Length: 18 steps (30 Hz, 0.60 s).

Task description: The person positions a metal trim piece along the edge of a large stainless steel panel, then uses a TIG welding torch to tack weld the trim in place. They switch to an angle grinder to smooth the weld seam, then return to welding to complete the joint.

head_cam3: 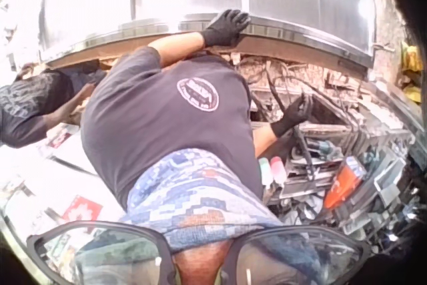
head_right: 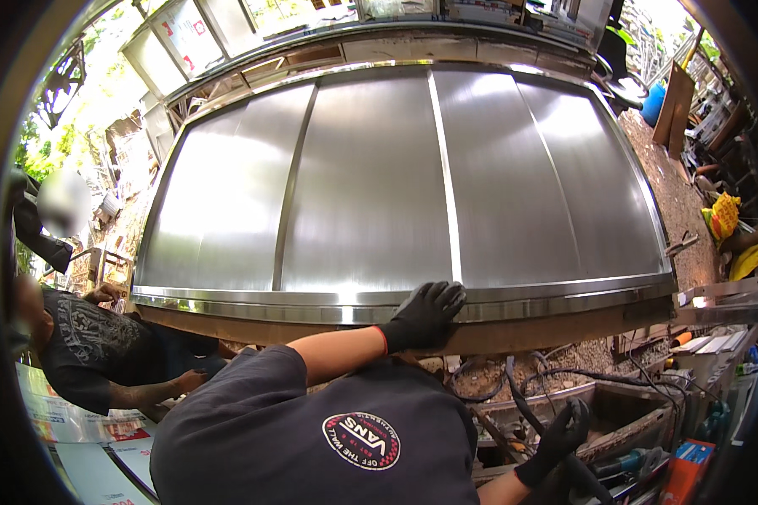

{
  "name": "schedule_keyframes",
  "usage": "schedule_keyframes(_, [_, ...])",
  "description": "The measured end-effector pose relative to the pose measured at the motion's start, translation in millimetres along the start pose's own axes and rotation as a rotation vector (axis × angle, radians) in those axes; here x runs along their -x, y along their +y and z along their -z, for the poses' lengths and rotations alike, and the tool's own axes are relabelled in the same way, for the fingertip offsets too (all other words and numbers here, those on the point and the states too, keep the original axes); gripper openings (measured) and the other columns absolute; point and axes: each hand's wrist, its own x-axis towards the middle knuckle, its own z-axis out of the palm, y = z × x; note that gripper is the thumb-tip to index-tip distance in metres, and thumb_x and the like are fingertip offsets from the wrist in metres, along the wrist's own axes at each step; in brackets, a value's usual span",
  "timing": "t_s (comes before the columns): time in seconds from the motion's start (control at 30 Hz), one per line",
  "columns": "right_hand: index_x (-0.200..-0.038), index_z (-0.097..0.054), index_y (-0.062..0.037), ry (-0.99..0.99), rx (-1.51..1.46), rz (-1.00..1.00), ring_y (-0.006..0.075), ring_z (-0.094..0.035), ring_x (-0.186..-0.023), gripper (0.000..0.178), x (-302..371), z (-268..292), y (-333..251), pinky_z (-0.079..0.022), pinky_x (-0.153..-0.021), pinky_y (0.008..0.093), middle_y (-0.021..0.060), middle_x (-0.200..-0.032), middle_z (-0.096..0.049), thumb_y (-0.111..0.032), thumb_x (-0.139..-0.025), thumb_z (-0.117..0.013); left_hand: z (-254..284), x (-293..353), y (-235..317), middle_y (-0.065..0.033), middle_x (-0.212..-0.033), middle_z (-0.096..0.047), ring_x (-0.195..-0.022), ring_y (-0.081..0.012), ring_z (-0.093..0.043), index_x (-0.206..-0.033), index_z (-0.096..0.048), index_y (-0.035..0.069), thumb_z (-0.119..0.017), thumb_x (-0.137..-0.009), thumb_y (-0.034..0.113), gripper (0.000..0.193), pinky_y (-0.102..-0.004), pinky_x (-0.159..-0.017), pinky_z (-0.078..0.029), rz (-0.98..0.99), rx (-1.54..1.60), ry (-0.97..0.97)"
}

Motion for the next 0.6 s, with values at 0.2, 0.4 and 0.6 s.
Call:
schedule_keyframes(0.2, [-0.101,-0.070,0.0008,-0.023,0.115,0.184,0.0319,-0.068,-0.095,0.010,-8.4,-5.8,-18.2,-0.053,-0.088,0.0393,0.0151,-0.101,-0.071,0.003,-0.094,-0.062,-13.1,-7.6,-10.1,-0.0194,-0.136,-0.049,-0.122,-0.0367,-0.048,-0.142,-0.050,0.007,-0.073,-0.082,0.035,0.070,-0.0509,-0.105,-0.038,0.015,0.199,-0.009])
schedule_keyframes(0.4, [-0.102,-0.069,0.0019,-0.071,-0.049,0.024,0.0300,-0.069,-0.093,0.013,-20.9,5.5,-50.5,-0.053,-0.088,0.0390,0.0156,-0.097,-0.070,0.002,-0.090,-0.065,9.8,-15.4,0.9,-0.0174,-0.132,-0.055,-0.121,-0.0393,-0.054,-0.134,-0.056,0.008,-0.078,-0.081,0.034,0.063,-0.0512,-0.101,-0.044,0.103,0.196,0.013])
schedule_keyframes(0.6, [-0.106,-0.068,0.0028,-0.009,-0.177,-0.048,0.0188,-0.065,-0.095,0.010,-28.4,-1.4,-25.9,-0.054,-0.086,0.0315,0.0093,-0.101,-0.068,0.002,-0.097,-0.064,40.4,-75.0,-35.9,-0.0183,-0.093,-0.075,-0.085,-0.0341,-0.071,-0.087,-0.076,0.003,-0.075,-0.083,0.025,0.023,-0.0440,-0.080,-0.056,0.218,0.468,0.008])
